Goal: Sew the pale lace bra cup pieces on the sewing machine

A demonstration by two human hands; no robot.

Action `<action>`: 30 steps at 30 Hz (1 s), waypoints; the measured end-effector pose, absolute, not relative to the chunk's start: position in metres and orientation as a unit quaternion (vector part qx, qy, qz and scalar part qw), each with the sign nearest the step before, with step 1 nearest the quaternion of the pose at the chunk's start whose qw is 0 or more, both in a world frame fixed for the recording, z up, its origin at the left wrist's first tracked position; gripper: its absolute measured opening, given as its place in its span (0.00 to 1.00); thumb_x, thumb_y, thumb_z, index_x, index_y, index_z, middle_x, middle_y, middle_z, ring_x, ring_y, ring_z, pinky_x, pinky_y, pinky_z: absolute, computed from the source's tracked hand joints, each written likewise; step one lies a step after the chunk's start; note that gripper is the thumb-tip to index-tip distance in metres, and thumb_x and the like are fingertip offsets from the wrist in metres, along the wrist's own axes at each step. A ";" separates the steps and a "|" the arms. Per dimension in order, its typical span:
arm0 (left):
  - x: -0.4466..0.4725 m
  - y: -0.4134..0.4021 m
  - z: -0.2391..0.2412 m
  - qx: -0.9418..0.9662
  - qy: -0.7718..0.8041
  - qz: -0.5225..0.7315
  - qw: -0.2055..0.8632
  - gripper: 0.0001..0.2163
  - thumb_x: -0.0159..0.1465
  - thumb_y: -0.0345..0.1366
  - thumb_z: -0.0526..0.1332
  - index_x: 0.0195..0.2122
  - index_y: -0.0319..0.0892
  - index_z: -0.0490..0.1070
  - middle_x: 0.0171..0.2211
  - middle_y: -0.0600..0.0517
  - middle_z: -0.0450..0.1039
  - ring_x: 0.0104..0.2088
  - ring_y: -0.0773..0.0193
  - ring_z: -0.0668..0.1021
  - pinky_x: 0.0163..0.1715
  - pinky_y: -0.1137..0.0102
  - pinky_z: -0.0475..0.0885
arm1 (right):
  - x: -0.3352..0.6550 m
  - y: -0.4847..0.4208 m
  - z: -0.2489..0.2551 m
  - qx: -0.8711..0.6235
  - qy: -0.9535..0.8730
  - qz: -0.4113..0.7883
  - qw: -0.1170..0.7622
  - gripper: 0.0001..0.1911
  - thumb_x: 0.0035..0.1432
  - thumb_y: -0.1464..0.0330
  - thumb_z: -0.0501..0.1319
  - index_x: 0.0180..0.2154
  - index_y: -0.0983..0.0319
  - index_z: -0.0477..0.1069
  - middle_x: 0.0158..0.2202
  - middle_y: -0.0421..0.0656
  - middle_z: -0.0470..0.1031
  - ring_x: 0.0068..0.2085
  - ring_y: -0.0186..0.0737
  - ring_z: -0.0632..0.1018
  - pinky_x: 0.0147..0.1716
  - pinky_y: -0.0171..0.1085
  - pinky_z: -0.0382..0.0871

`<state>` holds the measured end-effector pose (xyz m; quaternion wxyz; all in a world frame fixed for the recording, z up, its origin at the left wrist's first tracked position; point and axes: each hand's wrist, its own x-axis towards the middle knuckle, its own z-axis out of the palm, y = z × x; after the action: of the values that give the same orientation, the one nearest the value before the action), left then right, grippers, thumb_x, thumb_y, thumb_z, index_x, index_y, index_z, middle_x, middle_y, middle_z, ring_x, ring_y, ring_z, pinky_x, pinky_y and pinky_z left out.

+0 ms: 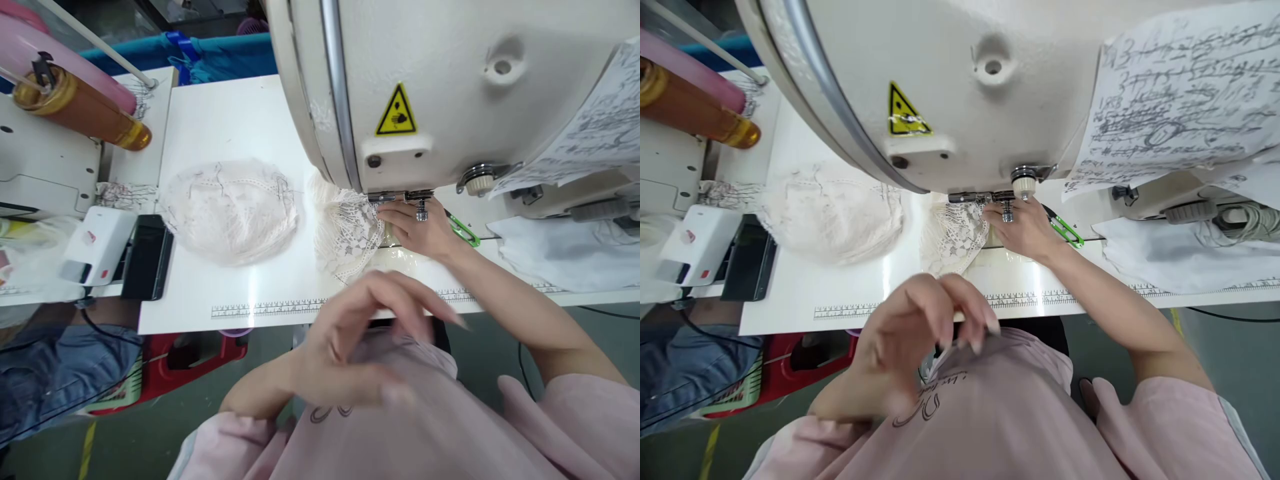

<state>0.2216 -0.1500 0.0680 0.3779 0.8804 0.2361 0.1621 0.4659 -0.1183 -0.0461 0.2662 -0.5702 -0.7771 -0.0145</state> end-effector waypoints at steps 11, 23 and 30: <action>0.187 -0.118 0.005 0.926 0.300 0.229 0.027 0.09 0.66 0.28 0.59 0.46 0.45 0.68 0.48 0.45 0.76 0.38 0.59 0.79 0.24 0.70 0.71 | 0.458 -0.123 -0.030 -0.529 -0.814 -0.064 0.231 0.20 0.58 0.77 0.51 0.47 0.58 0.74 0.46 0.39 0.78 0.38 0.39 0.76 0.39 0.42 0.62; 0.245 -0.033 0.024 0.987 0.113 0.105 -0.046 0.10 0.64 0.26 0.54 0.44 0.40 0.70 0.32 0.48 0.76 0.33 0.57 0.77 0.31 0.63 0.69 | 0.463 -0.118 -0.036 -0.497 -0.816 -0.144 0.256 0.11 0.67 0.69 0.55 0.40 0.55 0.76 0.37 0.34 0.81 0.33 0.33 0.75 0.32 0.38 0.59; 0.251 -0.036 0.000 0.976 0.147 0.158 -0.044 0.15 0.63 0.21 0.50 0.32 0.45 0.73 0.23 0.53 0.70 0.26 0.64 0.71 0.31 0.64 0.63 | 0.458 -0.126 -0.035 -0.562 -0.794 -0.105 0.208 0.14 0.67 0.66 0.53 0.50 0.52 0.72 0.42 0.40 0.79 0.39 0.39 0.75 0.34 0.38 0.64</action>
<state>0.2509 -0.0356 -0.0001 -0.0441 0.9756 0.1466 0.1576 0.4579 -0.1259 -0.0345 0.2076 -0.5616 -0.7940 -0.1047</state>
